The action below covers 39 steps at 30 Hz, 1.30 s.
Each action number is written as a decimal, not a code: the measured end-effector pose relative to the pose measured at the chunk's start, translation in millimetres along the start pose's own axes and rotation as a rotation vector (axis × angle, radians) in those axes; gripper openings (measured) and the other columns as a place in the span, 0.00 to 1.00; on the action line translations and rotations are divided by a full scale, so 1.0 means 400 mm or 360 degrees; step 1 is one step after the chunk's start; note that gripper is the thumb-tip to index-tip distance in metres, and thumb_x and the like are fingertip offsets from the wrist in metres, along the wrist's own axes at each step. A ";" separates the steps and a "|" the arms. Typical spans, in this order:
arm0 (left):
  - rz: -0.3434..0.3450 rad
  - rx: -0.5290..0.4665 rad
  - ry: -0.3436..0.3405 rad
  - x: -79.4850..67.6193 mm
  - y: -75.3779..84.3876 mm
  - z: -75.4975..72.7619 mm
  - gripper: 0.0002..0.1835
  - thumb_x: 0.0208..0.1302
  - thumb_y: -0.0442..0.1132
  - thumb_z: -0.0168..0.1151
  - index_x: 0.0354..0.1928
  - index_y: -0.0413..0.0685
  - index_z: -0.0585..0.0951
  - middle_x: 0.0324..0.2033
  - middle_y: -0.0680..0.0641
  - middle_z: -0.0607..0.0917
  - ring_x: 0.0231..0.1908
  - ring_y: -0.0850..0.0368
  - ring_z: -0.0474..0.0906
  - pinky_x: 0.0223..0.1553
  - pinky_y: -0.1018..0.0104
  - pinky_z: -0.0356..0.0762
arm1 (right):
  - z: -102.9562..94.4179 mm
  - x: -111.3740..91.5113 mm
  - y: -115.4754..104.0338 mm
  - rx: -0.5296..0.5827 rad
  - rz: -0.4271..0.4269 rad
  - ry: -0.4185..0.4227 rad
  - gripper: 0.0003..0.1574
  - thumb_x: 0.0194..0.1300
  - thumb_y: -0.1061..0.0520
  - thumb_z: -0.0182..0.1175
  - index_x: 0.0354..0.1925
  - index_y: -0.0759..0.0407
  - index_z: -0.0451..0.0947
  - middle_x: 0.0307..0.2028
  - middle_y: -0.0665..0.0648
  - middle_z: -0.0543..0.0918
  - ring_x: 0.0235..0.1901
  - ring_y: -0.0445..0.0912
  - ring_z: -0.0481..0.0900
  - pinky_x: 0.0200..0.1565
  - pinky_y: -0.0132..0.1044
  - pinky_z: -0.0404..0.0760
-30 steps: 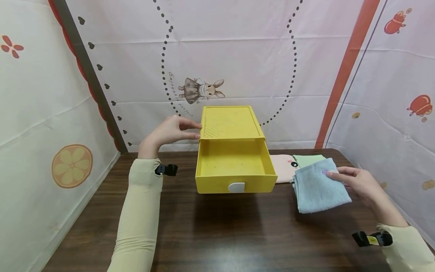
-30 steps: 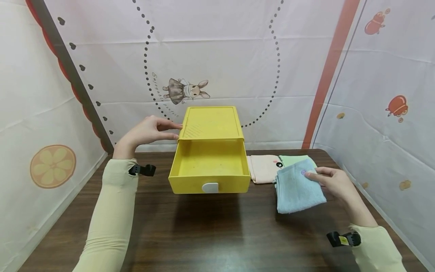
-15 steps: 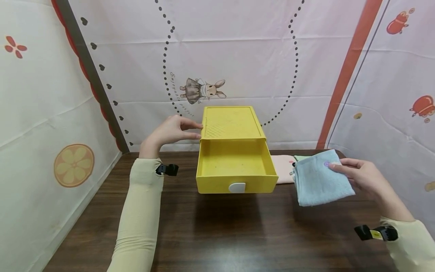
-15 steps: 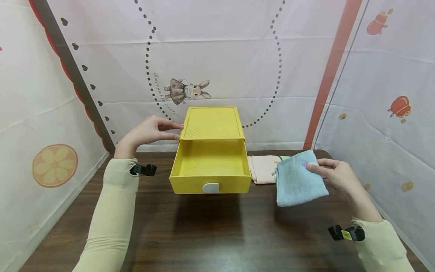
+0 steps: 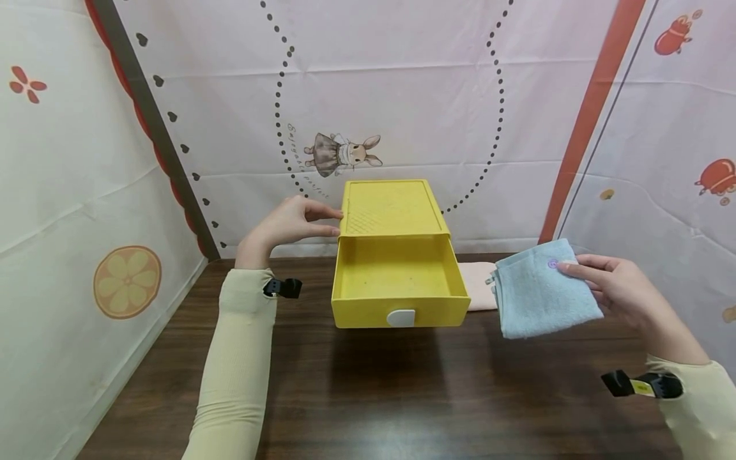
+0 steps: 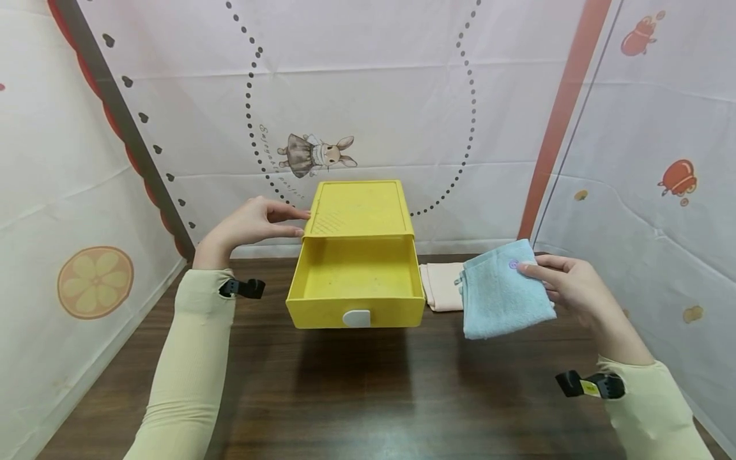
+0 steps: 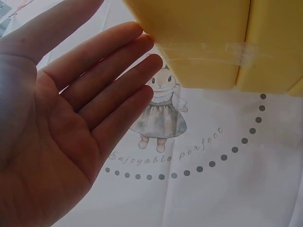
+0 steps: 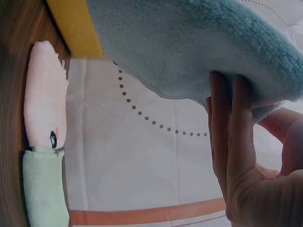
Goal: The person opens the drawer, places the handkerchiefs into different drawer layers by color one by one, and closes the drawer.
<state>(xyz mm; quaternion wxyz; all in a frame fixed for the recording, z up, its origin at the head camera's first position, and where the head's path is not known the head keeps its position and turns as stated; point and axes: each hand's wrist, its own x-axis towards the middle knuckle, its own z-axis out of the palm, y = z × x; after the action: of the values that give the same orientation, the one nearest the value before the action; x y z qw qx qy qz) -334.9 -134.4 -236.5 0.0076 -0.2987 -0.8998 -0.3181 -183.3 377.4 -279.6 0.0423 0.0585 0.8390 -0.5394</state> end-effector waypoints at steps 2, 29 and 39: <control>-0.0004 0.0008 -0.0003 -0.001 0.000 0.000 0.23 0.52 0.56 0.70 0.51 0.61 0.83 0.51 0.53 0.83 0.50 0.58 0.79 0.52 0.56 0.76 | -0.002 0.000 -0.003 0.0029 -0.0005 -0.0018 0.07 0.68 0.43 0.55 0.33 0.30 0.79 0.27 0.42 0.84 0.25 0.43 0.83 0.27 0.33 0.81; -0.0014 -0.0032 -0.0003 0.000 0.001 0.001 0.24 0.51 0.56 0.71 0.51 0.60 0.83 0.51 0.52 0.83 0.50 0.58 0.79 0.52 0.56 0.76 | -0.018 -0.005 -0.077 0.0443 -0.0121 -0.0148 0.12 0.70 0.57 0.53 0.37 0.44 0.84 0.29 0.49 0.86 0.25 0.45 0.85 0.29 0.36 0.84; 0.0014 -0.0018 0.0010 0.000 -0.001 0.001 0.24 0.52 0.56 0.70 0.51 0.59 0.83 0.51 0.52 0.83 0.51 0.56 0.79 0.52 0.57 0.76 | -0.022 0.001 -0.103 0.0514 -0.0197 -0.0239 0.14 0.71 0.60 0.50 0.41 0.46 0.82 0.30 0.51 0.85 0.25 0.43 0.85 0.29 0.36 0.84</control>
<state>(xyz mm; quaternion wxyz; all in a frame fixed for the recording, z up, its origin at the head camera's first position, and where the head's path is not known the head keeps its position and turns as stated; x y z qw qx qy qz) -335.1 -134.6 -237.0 0.0101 -0.3017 -0.8966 -0.3241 -189.4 368.6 -238.9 0.0615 -0.0278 0.7380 -0.6714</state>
